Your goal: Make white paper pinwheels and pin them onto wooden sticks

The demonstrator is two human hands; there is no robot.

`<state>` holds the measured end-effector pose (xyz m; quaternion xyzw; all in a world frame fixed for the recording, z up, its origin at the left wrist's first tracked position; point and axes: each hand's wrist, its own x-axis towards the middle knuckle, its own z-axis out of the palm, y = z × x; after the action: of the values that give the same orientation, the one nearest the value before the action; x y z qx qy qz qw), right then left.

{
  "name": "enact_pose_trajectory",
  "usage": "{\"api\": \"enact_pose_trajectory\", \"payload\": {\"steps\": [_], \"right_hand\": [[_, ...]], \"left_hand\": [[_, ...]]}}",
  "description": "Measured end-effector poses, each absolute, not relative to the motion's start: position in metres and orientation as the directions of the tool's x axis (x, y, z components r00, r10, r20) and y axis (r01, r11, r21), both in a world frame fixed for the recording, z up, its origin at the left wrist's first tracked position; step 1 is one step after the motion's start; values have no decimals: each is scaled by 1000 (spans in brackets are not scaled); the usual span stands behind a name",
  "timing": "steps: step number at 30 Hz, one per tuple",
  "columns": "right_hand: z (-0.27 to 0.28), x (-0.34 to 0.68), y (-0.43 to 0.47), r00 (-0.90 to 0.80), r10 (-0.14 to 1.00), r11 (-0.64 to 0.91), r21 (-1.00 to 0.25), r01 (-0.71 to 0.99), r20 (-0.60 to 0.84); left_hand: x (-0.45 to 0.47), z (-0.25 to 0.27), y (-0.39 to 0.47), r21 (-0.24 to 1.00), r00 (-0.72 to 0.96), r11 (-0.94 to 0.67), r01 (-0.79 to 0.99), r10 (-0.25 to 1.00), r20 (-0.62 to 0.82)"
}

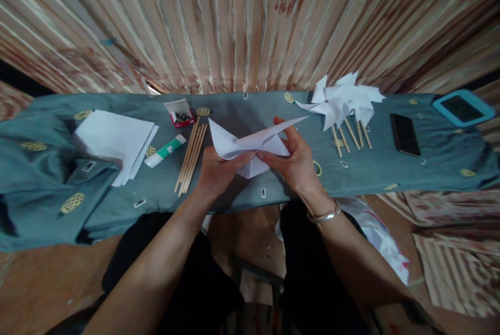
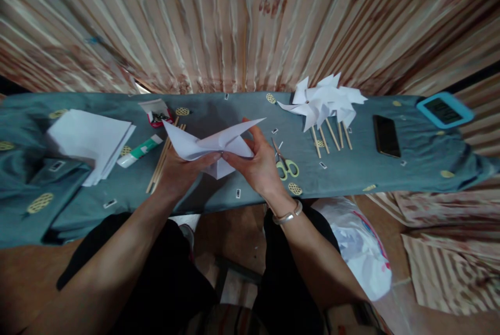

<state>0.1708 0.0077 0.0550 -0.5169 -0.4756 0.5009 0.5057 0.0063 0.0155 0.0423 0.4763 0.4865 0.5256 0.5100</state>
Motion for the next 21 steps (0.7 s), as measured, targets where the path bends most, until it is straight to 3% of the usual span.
{"api": "enact_pose_trajectory", "payload": {"steps": [21], "right_hand": [[49,173,8,9,1000,2,-992,123,3]], "left_hand": [[6,34,21,988,-61,-118,-95,992,113]]}}
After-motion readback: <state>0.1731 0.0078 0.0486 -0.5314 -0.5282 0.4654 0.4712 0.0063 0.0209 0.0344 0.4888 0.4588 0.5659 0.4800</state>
